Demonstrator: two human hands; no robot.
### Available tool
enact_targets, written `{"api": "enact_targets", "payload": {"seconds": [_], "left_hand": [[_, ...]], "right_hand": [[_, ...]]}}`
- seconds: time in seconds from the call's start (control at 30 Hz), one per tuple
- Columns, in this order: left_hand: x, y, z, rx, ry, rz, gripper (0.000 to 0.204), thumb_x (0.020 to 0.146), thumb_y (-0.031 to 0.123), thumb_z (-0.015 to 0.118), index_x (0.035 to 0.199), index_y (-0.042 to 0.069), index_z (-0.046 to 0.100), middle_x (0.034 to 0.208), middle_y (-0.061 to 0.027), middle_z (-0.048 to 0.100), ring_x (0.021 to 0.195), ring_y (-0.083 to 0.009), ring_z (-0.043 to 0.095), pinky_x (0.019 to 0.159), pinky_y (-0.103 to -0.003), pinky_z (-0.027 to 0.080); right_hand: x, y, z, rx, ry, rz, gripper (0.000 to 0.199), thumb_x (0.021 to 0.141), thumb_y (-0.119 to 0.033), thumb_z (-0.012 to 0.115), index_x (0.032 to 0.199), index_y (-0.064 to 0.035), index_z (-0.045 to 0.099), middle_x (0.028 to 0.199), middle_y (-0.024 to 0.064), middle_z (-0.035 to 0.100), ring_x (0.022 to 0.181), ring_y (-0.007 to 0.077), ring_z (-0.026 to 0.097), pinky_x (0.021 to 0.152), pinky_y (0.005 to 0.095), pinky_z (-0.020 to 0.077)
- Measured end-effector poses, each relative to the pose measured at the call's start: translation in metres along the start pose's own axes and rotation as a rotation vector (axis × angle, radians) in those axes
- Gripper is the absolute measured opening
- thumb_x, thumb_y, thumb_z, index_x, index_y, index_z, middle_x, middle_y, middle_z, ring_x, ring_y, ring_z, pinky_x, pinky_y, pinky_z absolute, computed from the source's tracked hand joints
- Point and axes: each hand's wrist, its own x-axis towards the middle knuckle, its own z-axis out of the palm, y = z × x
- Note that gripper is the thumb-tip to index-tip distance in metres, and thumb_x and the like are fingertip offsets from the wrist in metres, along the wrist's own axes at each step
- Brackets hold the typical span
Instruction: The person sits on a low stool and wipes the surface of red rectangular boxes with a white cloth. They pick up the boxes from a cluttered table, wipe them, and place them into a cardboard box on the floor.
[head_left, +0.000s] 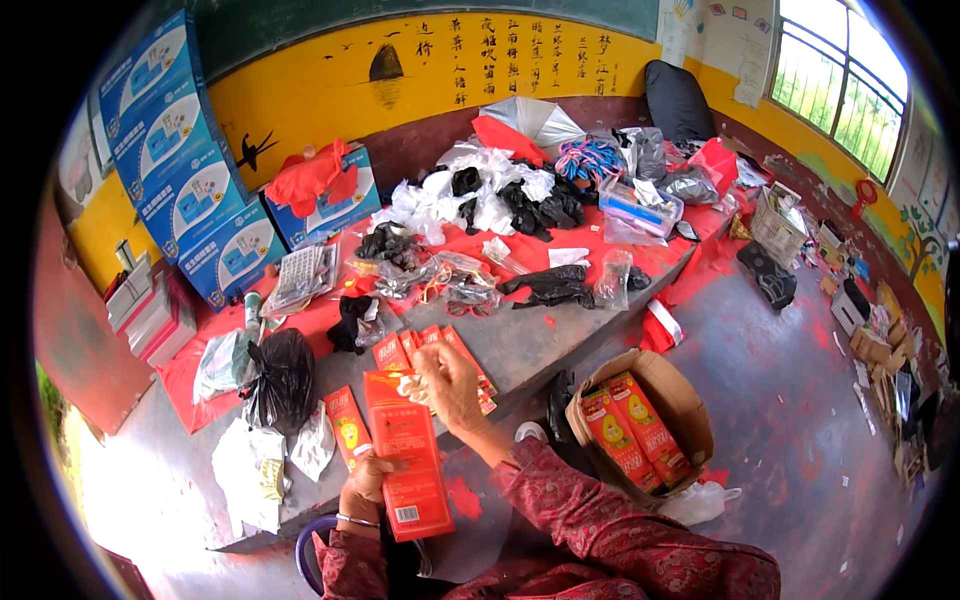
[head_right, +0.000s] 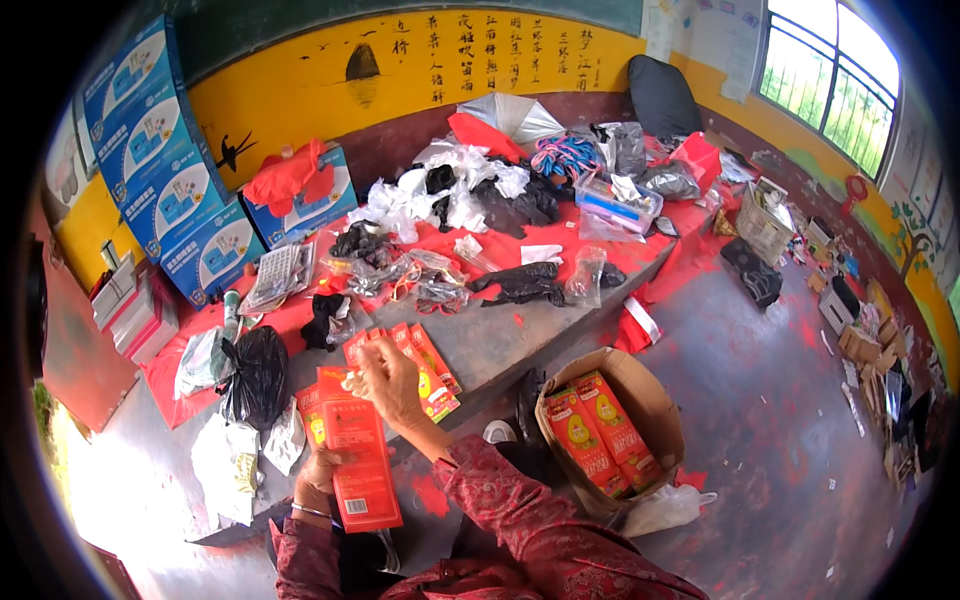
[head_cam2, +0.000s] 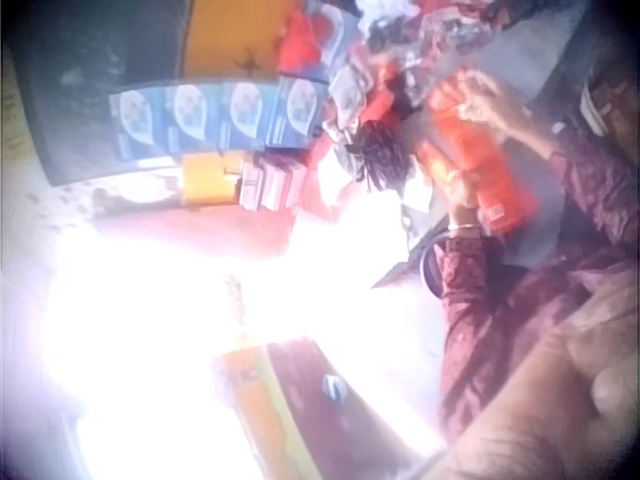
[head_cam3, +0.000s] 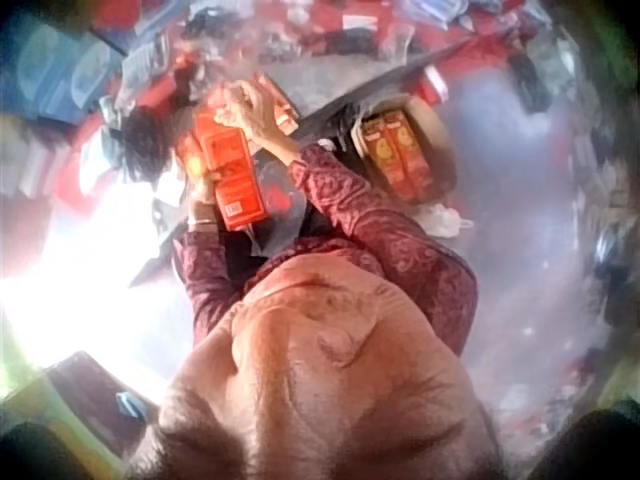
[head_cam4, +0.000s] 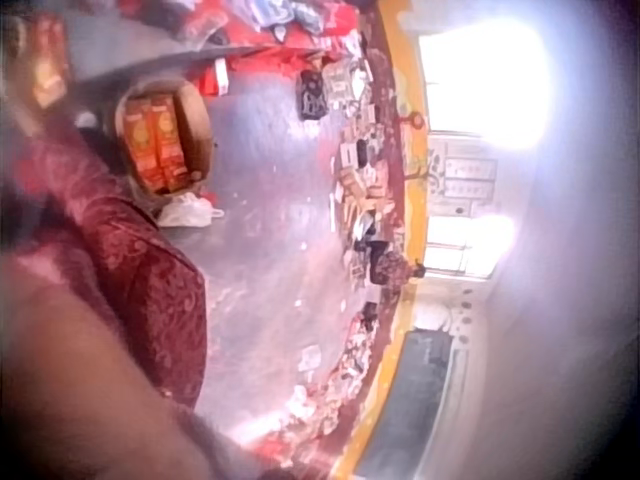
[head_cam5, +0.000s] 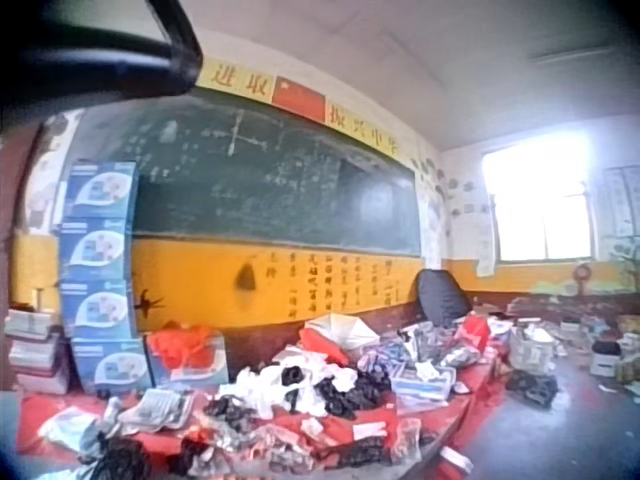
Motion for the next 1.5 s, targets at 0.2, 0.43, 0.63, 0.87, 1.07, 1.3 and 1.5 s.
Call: {"api": "enact_targets", "payload": {"seconds": [0.2, 0.43, 0.63, 0.87, 1.07, 1.3, 1.5], "left_hand": [[0.001, -0.013, -0.032, 0.073, 0.118, -0.051, 0.056, 0.067, -0.008, 0.053, 0.122, -0.006, 0.043, 0.110, -0.0245, 0.057, 0.097, -0.0362, 0.059, 0.084, -0.047, 0.050], [0.005, -0.016, -0.030, 0.022, 0.130, -0.064, 0.052, 0.067, -0.014, 0.049, 0.119, -0.006, 0.046, 0.104, -0.0211, 0.060, 0.090, -0.0344, 0.062, 0.078, -0.045, 0.053], [0.001, 0.014, 0.015, -0.075, 0.105, 0.092, 0.059, 0.062, -0.009, 0.049, 0.121, -0.008, 0.042, 0.104, -0.0218, 0.058, 0.091, -0.0403, 0.060, 0.078, -0.048, 0.053], [0.001, 0.030, 0.003, -0.047, 0.118, 0.221, 0.070, 0.056, -0.004, 0.052, 0.124, -0.007, 0.038, 0.110, -0.0224, 0.054, 0.096, -0.0417, 0.058, 0.081, -0.051, 0.051], [0.012, 0.007, 0.003, 0.115, 0.129, -0.038, 0.060, 0.063, -0.009, 0.052, 0.121, -0.006, 0.043, 0.106, -0.0230, 0.058, 0.097, -0.0379, 0.059, 0.082, -0.049, 0.050], [0.000, -0.003, -0.024, 0.019, 0.118, -0.038, 0.058, 0.065, -0.010, 0.048, 0.122, -0.006, 0.041, 0.109, -0.0245, 0.057, 0.097, -0.0386, 0.059, 0.082, -0.047, 0.050], [-0.004, 0.018, 0.019, -0.054, 0.053, 0.048, 0.060, 0.062, -0.007, 0.046, 0.122, -0.007, 0.040, 0.109, -0.0288, 0.054, 0.094, -0.0425, 0.059, 0.080, -0.048, 0.052]], "right_hand": [[0.005, 0.017, 0.007, -0.816, -0.147, -0.688, 0.020, 0.077, -0.016, 0.066, 0.091, -0.0058, 0.057, 0.082, 0.0069, 0.053, 0.075, 0.0242, 0.058, 0.061, 0.0331, 0.0478], [0.008, 0.028, 0.011, -0.922, -0.159, -0.649, 0.015, 0.074, -0.014, 0.064, 0.084, -0.0081, 0.054, 0.078, 0.0083, 0.053, 0.075, 0.0280, 0.053, 0.064, 0.0380, 0.0449], [0.028, 0.034, 0.001, -1.067, 0.029, -0.567, 0.017, 0.073, -0.012, 0.064, 0.087, -0.0075, 0.055, 0.079, 0.0088, 0.055, 0.077, 0.0283, 0.055, 0.064, 0.0385, 0.0459], [0.051, 0.054, -0.020, -0.329, 0.186, -0.058, 0.020, 0.086, -0.021, 0.059, 0.084, -0.0012, 0.057, 0.062, 0.0019, 0.053, 0.050, 0.0076, 0.051, 0.045, 0.0241, 0.0394], [0.043, 0.046, -0.003, -0.295, 0.228, -0.245, 0.023, 0.089, -0.024, 0.057, 0.083, -0.0015, 0.056, 0.066, 0.0004, 0.051, 0.051, 0.0066, 0.049, 0.043, 0.0230, 0.0378], [0.013, 0.024, 0.024, -0.850, -0.331, -0.551, 0.023, 0.079, -0.021, 0.063, 0.095, -0.0064, 0.056, 0.092, 0.0099, 0.053, 0.087, 0.0280, 0.052, 0.075, 0.0366, 0.0439], [0.023, 0.028, 0.003, -0.954, -0.255, -0.530, 0.019, 0.079, -0.017, 0.062, 0.095, -0.0081, 0.057, 0.093, 0.0085, 0.052, 0.090, 0.0291, 0.051, 0.076, 0.0390, 0.0431]]}}
